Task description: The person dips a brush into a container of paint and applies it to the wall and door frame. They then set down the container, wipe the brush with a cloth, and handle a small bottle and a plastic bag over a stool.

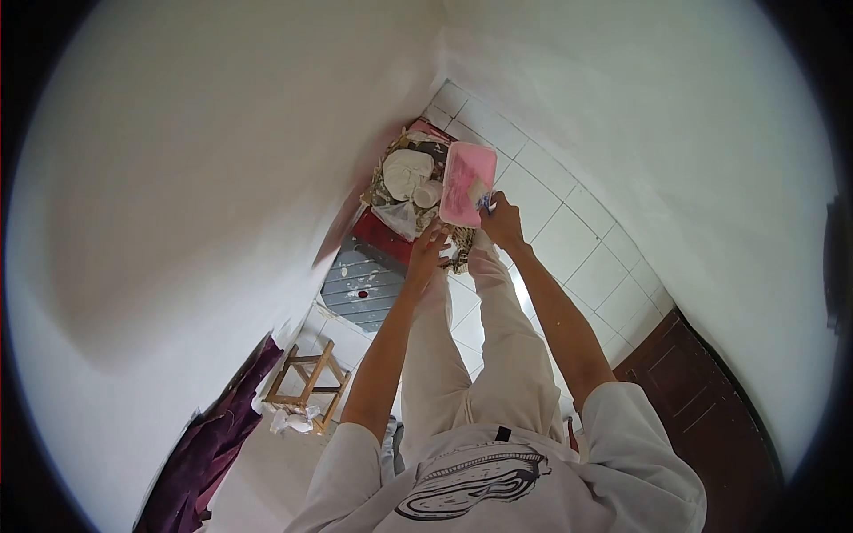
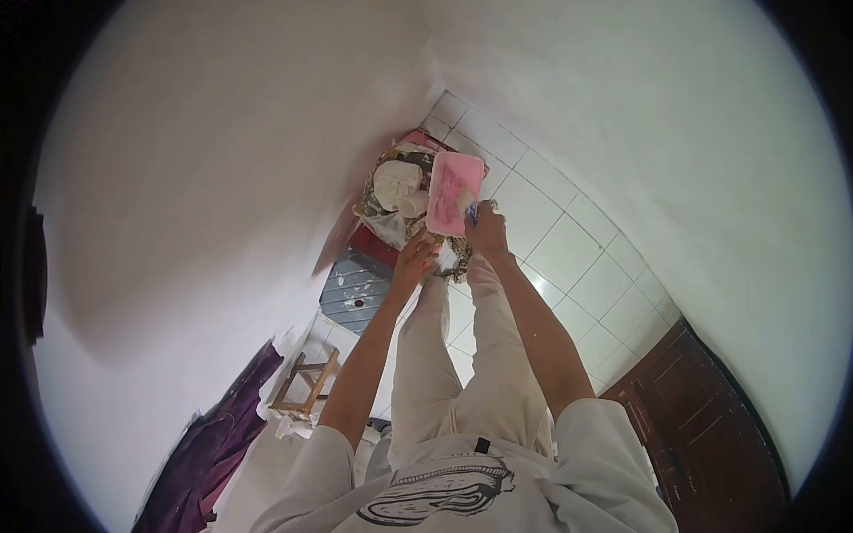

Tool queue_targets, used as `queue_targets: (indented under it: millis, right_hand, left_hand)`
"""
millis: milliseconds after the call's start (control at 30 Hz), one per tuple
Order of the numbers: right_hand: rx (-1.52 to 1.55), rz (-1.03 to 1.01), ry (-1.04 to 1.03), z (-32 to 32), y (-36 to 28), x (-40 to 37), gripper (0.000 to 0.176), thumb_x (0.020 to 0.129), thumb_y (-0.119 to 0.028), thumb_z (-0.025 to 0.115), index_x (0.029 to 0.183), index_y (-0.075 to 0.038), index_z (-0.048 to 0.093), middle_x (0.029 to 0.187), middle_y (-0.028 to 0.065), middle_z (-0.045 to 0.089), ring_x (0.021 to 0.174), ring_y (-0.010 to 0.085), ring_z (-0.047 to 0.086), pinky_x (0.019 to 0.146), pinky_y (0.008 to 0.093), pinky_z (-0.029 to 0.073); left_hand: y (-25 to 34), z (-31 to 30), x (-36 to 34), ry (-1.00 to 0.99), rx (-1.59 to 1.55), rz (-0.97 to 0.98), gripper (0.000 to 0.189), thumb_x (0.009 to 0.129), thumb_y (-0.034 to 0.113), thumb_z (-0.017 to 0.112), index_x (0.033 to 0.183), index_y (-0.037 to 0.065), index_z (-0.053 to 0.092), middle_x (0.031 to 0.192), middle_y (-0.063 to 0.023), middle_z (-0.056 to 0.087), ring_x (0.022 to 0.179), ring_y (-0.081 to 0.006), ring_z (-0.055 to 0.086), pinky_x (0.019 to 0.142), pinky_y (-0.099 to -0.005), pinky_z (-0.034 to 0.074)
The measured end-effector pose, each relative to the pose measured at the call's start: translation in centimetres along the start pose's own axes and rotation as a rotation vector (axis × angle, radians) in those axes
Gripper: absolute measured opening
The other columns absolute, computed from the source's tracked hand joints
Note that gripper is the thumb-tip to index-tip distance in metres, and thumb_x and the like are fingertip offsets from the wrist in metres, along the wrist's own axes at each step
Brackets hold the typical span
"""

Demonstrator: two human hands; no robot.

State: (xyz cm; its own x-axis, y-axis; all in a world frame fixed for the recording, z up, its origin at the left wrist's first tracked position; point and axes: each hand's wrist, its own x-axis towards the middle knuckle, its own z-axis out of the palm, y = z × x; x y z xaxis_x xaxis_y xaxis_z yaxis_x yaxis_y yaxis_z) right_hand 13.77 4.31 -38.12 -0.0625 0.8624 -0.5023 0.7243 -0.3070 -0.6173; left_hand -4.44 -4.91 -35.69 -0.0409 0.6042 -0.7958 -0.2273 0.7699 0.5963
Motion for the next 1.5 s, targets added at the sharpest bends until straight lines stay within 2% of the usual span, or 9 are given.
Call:
queue_targets:
  millis: [167, 333, 367, 433, 667, 967, 1033, 1167, 1500]
  right_hand:
    - [0.027, -0.026, 0.044, 0.2, 0.7, 0.2, 0.034, 0.085, -0.023, 0.064, 0.105, 0.002, 0.053, 0.073, 0.0199, 0.067, 0.062, 0.0326, 0.068, 0.059, 0.0402, 0.054]
    - [0.175, 0.064, -0.09, 0.0, 1.9, 0.2, 0.038, 0.086, -0.025, 0.067, 0.106, 0.004, 0.052, 0.078, 0.0162, 0.068, 0.059, 0.0186, 0.067, 0.054, 0.0317, 0.052]
    - [0.176, 0.067, -0.087, -0.1, 1.6, 0.1, 0.038, 0.086, -0.025, 0.067, 0.106, 0.004, 0.052, 0.078, 0.0162, 0.068, 0.059, 0.0186, 0.067, 0.054, 0.0317, 0.052]
    - [0.191, 0.111, -0.091, -0.7, 0.8, -0.3, 0.043, 0.082, -0.028, 0.067, 0.11, 0.002, 0.054, 0.089, 0.0232, 0.069, 0.083, 0.0371, 0.068, 0.076, 0.0419, 0.053]
    - [0.19, 0.101, -0.045, -1.1, -0.4, -0.7, 0.035, 0.082, -0.02, 0.066, 0.105, 0.003, 0.053, 0.09, 0.0244, 0.068, 0.085, 0.0389, 0.068, 0.076, 0.043, 0.053]
    - [0.142, 0.078, -0.032, -0.9, -0.7, -0.5, 0.032, 0.081, -0.017, 0.066, 0.1, 0.004, 0.052, 0.088, 0.0262, 0.066, 0.083, 0.0428, 0.066, 0.074, 0.0455, 0.052]
    - [0.097, -0.014, 0.028, -0.5, -0.3, -0.6, 0.03, 0.082, -0.018, 0.067, 0.096, 0.004, 0.052, 0.087, 0.022, 0.067, 0.071, 0.0328, 0.068, 0.066, 0.0386, 0.052]
    - [0.114, -0.034, 0.063, 0.0, -0.1, -1.1, 0.03, 0.082, -0.017, 0.067, 0.096, 0.004, 0.052, 0.087, 0.0217, 0.067, 0.07, 0.0324, 0.068, 0.065, 0.0384, 0.053]
    - [0.164, -0.01, 0.116, 3.3, -2.3, -1.9, 0.031, 0.079, -0.019, 0.069, 0.095, 0.003, 0.055, 0.083, 0.0219, 0.067, 0.075, 0.0358, 0.067, 0.07, 0.0419, 0.052]
  left_hand:
    - [0.5, -2.3, -0.3, 0.105, 0.09, 0.079, 0.029, 0.094, 0.019, 0.057, 0.122, 0.01, 0.06, 0.102, -0.0039, 0.061, 0.082, -0.0119, 0.062, 0.067, -0.0247, 0.051]
    - [2.5, -6.8, 2.4, 0.266, 0.287, 0.282, 0.025, 0.091, 0.014, 0.061, 0.114, 0.007, 0.062, 0.1, -0.0065, 0.063, 0.081, -0.017, 0.063, 0.068, -0.0292, 0.051]
    - [2.9, -7.4, 3.4, 0.337, 0.424, 0.366, 0.025, 0.087, 0.011, 0.064, 0.112, 0.005, 0.062, 0.099, -0.0082, 0.064, 0.082, -0.0213, 0.063, 0.072, -0.0323, 0.051]
    - [4.3, -7.7, 4.9, 0.285, 0.536, 0.501, 0.032, 0.084, 0.008, 0.066, 0.115, 0.007, 0.061, 0.102, -0.0082, 0.063, 0.084, -0.0191, 0.062, 0.07, -0.0308, 0.051]
    - [7.8, -4.9, 4.9, 0.021, 0.72, 0.729, 0.066, 0.07, 0.009, 0.08, 0.129, 0.01, 0.05, 0.125, -0.0091, 0.05, 0.097, -0.0213, 0.058, 0.071, -0.0312, 0.051]
    - [6.8, -3.6, 5.6, 0.056, 0.677, 0.809, 0.055, 0.071, 0.01, 0.08, 0.12, 0.004, 0.057, 0.113, -0.0139, 0.06, 0.104, -0.0276, 0.06, 0.084, -0.0358, 0.05]
    - [6.8, -3.7, 5.3, 0.08, 0.692, 0.832, 0.052, 0.071, 0.009, 0.079, 0.118, 0.003, 0.058, 0.111, -0.0141, 0.061, 0.102, -0.0284, 0.061, 0.084, -0.0364, 0.05]
    - [7.2, -4.1, 3.6, 0.115, 0.689, 0.838, 0.048, 0.071, 0.009, 0.078, 0.113, 0.0, 0.058, 0.108, -0.0172, 0.06, 0.1, -0.0341, 0.061, 0.086, -0.0403, 0.049]
    - [5.6, -7.8, -2.1, 0.281, 0.681, 0.888, 0.046, 0.07, 0.011, 0.079, 0.11, 0.001, 0.06, 0.101, -0.0143, 0.06, 0.094, -0.0312, 0.061, 0.082, -0.0398, 0.049]
